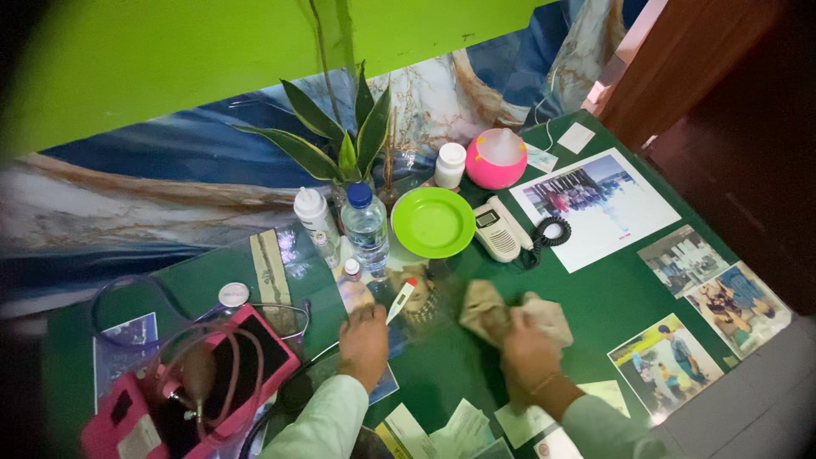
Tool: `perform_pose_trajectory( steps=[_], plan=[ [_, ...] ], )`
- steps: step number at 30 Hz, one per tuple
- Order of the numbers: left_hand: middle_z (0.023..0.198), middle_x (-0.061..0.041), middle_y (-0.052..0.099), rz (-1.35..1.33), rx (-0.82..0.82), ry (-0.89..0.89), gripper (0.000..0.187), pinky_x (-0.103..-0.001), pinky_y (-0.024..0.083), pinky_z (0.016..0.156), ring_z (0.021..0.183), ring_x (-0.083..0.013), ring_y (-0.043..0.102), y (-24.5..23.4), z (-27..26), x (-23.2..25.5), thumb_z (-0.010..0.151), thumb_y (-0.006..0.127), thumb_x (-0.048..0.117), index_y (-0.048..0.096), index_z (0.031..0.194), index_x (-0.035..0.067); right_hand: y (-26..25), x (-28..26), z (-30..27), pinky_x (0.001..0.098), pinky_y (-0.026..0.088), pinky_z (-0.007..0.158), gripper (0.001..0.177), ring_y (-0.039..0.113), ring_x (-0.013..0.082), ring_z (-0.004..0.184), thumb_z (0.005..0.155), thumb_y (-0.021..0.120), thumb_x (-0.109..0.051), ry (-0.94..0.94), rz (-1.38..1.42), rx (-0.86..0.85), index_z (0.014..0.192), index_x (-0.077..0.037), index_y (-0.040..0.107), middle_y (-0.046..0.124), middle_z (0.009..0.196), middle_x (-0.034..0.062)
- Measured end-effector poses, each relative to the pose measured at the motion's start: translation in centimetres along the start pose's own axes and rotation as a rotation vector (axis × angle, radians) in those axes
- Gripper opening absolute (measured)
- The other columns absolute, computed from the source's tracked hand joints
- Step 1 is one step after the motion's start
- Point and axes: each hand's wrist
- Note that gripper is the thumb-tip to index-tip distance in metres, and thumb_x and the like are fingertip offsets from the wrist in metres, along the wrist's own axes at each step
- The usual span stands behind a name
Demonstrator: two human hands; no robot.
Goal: The person wipes a table surface with a cloth, opens a humidifier, and pours water from a plastic bottle and drops from a vial into it. The person then closes and turns on the humidifier, wipes photos on the table, and folds the cloth by hand.
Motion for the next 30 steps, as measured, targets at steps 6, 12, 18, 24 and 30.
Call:
perform_pose_trajectory(
  steps=[6,12,18,24,30],
  plan=[
    [0.111,-0.010,0.066,-0.131,-0.182,-0.040,0.030,-0.050,0.048,0.091,0.113,-0.0332,0.060,0.0,1.2,-1.1,0.078,0.079,0.017,0.061,0.101,0.009,0.5,0.4,3.9,0.0468,0.051,0.097,0.071,0.051,0.0365,0.125,0.080,0.068,-0.016,0.115,0.024,0.037,0.146,-0.027,0.043,0.048,0.137,0.0148],
    [0.108,-0.008,0.067,-0.194,-0.235,-0.135,0.026,-0.050,0.047,0.092,0.113,-0.0319,0.060,0.2,1.7,-1.0,0.078,0.080,0.017,0.063,0.097,0.011,1.9,-3.9,0.8,0.0498,0.050,0.092,0.074,0.051,0.0353,0.126,0.081,0.062,-0.010,-0.089,0.096,0.049,0.149,-0.029,0.040,0.046,0.141,0.0139],
    [0.106,-0.010,0.065,-0.180,-0.260,-0.145,0.030,-0.049,0.047,0.092,0.110,-0.0322,0.061,-0.1,1.8,-0.8,0.079,0.081,0.019,0.061,0.099,0.011,1.7,-0.3,-1.3,0.0492,0.053,0.092,0.081,0.053,0.0374,0.122,0.079,0.063,-0.015,-0.052,-0.118,0.003,0.152,-0.037,0.039,0.047,0.135,0.0149],
    [0.105,-0.009,0.066,-0.206,-0.197,-0.125,0.029,-0.050,0.047,0.088,0.110,-0.0324,0.061,0.0,1.4,-1.1,0.075,0.082,0.016,0.062,0.095,0.010,2.3,-2.8,6.8,0.0499,0.056,0.086,0.067,0.056,0.0395,0.119,0.084,0.060,-0.013,0.117,0.098,0.127,0.147,-0.032,0.046,0.049,0.130,0.0151],
    [0.102,-0.009,0.066,-0.261,-0.197,-0.103,0.027,-0.048,0.048,0.089,0.105,-0.0320,0.062,0.4,1.0,-1.6,0.076,0.081,0.017,0.062,0.094,0.011,4.6,-6.0,1.6,0.0575,0.053,0.083,0.073,0.052,0.0445,0.122,0.081,0.059,-0.012,-0.081,0.005,0.130,0.150,-0.031,0.044,0.047,0.135,0.0187]
  ],
)
Point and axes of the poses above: each hand's wrist, its own z-axis towards the middle knuckle, its own y-axis out of the palm, x = y × z
